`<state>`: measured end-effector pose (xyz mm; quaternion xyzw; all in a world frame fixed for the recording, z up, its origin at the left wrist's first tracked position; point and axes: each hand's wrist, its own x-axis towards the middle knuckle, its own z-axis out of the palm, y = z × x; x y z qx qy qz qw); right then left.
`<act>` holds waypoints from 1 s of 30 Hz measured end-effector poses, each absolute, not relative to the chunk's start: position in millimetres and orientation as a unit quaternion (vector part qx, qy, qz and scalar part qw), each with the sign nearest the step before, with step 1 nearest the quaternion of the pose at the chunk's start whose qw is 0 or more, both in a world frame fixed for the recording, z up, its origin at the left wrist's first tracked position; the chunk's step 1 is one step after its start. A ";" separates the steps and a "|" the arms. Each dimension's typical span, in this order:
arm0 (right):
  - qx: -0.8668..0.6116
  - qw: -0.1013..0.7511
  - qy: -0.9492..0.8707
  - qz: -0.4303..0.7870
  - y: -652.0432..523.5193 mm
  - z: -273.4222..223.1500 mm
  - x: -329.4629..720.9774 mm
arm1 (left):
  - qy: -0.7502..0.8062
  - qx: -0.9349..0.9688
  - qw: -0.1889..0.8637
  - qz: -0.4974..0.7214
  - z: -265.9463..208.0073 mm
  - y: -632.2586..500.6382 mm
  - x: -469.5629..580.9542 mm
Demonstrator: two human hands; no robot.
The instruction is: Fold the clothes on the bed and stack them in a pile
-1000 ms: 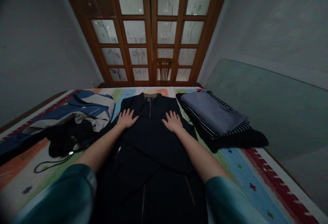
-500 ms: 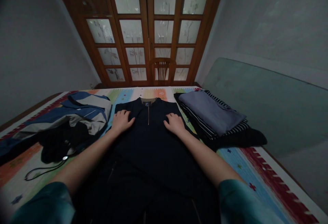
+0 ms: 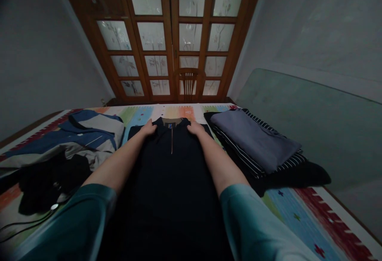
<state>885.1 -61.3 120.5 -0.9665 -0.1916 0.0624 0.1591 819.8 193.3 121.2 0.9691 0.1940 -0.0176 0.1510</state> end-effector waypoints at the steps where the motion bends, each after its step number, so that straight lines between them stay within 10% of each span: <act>1: -0.968 0.154 -0.185 0.068 -60.7 119.5 887.4 | 0.198 0.969 0.147 -0.019 120.7 194.0 822.6; 30: -0.981 -0.006 -0.190 -0.037 -65.7 147.2 813.7 | 0.057 0.991 0.021 0.116 159.6 147.5 754.1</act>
